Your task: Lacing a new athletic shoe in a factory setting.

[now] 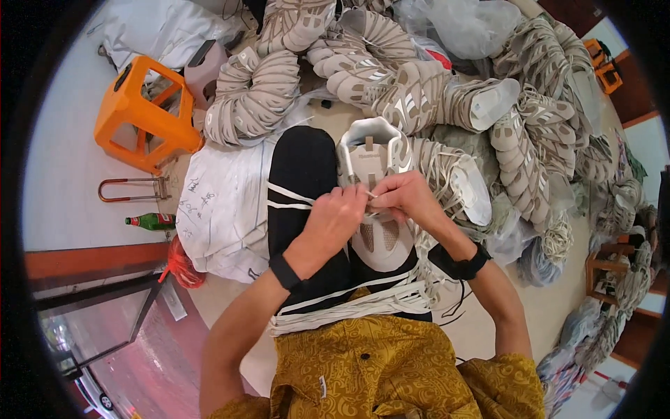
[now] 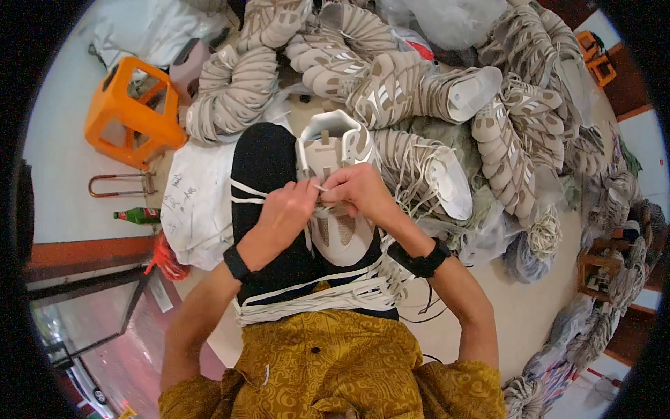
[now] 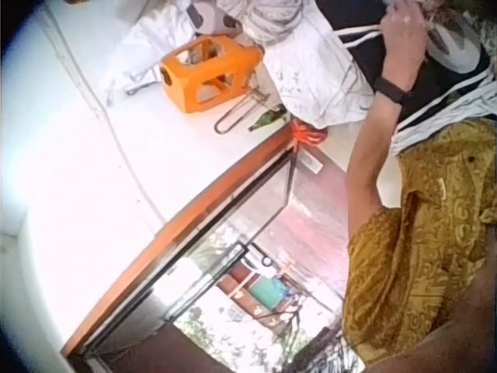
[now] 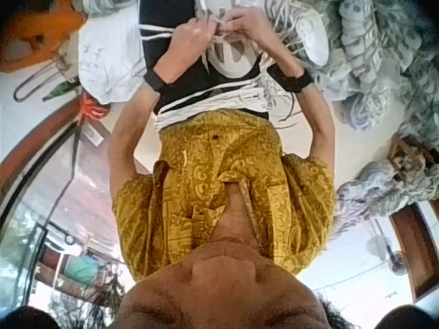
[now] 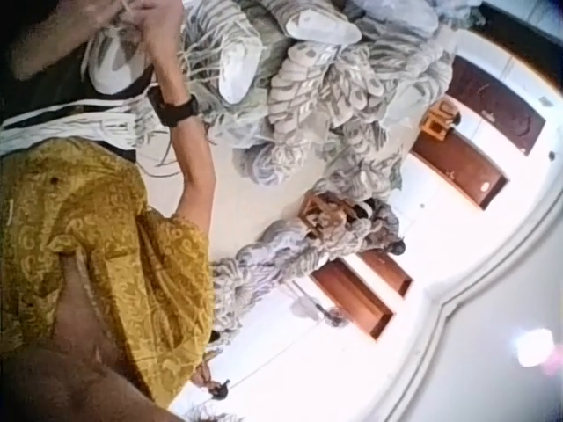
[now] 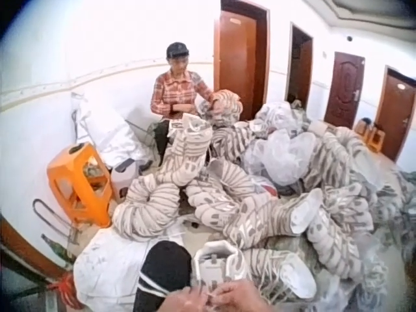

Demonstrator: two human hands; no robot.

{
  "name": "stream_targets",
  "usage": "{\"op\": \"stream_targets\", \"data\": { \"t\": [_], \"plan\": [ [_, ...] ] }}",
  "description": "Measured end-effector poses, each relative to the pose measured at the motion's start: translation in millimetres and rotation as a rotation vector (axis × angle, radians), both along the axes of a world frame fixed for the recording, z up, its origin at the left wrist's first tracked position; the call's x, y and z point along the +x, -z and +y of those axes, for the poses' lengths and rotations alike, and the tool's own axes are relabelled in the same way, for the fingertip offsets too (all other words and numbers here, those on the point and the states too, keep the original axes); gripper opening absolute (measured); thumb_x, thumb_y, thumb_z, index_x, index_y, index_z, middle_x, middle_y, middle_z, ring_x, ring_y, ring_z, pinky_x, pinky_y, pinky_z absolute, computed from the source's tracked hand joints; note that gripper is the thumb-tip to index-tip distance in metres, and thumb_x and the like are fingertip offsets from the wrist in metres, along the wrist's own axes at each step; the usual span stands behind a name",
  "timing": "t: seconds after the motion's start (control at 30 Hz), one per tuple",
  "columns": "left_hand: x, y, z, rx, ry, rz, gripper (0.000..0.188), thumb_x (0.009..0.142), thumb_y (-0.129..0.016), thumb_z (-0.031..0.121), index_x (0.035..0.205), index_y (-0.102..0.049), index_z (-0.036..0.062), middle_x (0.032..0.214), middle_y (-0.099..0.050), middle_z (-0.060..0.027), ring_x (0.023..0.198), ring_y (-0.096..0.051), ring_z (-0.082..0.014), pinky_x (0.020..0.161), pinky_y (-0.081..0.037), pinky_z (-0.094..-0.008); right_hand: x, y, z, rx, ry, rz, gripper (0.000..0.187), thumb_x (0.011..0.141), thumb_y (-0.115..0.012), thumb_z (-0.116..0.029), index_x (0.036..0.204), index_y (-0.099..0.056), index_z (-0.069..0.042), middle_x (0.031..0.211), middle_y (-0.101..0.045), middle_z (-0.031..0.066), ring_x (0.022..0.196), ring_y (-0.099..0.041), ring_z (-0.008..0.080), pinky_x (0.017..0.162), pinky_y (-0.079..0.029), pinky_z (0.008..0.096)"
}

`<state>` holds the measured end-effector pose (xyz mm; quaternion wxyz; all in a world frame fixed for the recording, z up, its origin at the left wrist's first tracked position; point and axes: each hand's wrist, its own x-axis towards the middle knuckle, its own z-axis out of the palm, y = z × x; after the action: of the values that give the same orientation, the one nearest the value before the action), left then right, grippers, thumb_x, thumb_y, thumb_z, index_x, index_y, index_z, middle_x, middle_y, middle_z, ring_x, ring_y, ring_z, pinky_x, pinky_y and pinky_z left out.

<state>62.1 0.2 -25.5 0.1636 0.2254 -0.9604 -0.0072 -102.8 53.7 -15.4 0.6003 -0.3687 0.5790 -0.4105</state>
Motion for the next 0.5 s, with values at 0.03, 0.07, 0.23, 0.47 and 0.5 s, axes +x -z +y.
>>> {"op": "stream_targets", "data": {
  "t": [0.03,0.07,0.23,0.47,0.5],
  "plan": [
    [1,-3,-2,-0.041,0.037,-0.112,0.013,0.066,-0.053,0.007,0.077,-0.049,0.0027,0.063,-0.049,-0.0073,0.059,-0.053,-0.0213,0.05,-0.046,-0.0295,-6,2,3,-0.002,0.006,0.003,0.006,0.072,-0.061,-0.005,0.074,-0.063,0.001,0.055,-0.055,0.0,0.04,-0.044,0.0045,0.038,-0.028,0.0176],
    [1,-6,-4,0.011,0.014,-0.189,0.012,0.068,-0.055,0.01,0.076,-0.052,0.0018,0.06,-0.053,-0.0097,0.059,-0.057,-0.0233,0.052,-0.048,-0.0329,-13,6,6,-0.083,0.038,0.111,0.007,0.072,-0.061,-0.006,0.073,-0.063,0.001,0.055,-0.054,0.0,0.042,-0.044,0.0044,0.039,-0.03,0.0178],
    [-14,-27,-35,0.484,-0.092,-0.323,0.018,0.071,-0.057,0.018,0.07,-0.058,-0.0002,0.061,-0.058,-0.0189,0.06,-0.06,-0.0321,0.058,-0.048,-0.0402,-28,14,21,-0.228,0.068,0.392,0.014,0.069,-0.061,-0.014,0.071,-0.064,-0.001,0.054,-0.054,0.0054,0.047,-0.051,0.0118,0.047,-0.04,0.0243],
    [-26,-28,-17,0.224,-0.072,-0.402,0.009,0.067,-0.058,0.012,0.066,-0.059,0.0027,0.059,-0.057,-0.0156,0.061,-0.06,-0.0284,0.053,-0.047,-0.0377,-26,23,23,-0.515,0.036,0.725,0.014,0.068,-0.058,-0.02,0.067,-0.062,-0.007,0.067,-0.058,0.0108,0.062,-0.057,0.0282,0.056,-0.045,0.0356],
    [-27,-25,-15,0.224,-0.062,-0.407,0.009,0.067,-0.058,0.012,0.066,-0.059,0.0027,0.059,-0.057,-0.0156,0.061,-0.06,-0.0284,0.053,-0.047,-0.0377,-27,24,23,-0.538,0.043,0.756,0.012,0.067,-0.059,-0.017,0.068,-0.061,-0.005,0.065,-0.057,0.0106,0.059,-0.056,0.0264,0.054,-0.044,0.0333]
  ]
}}
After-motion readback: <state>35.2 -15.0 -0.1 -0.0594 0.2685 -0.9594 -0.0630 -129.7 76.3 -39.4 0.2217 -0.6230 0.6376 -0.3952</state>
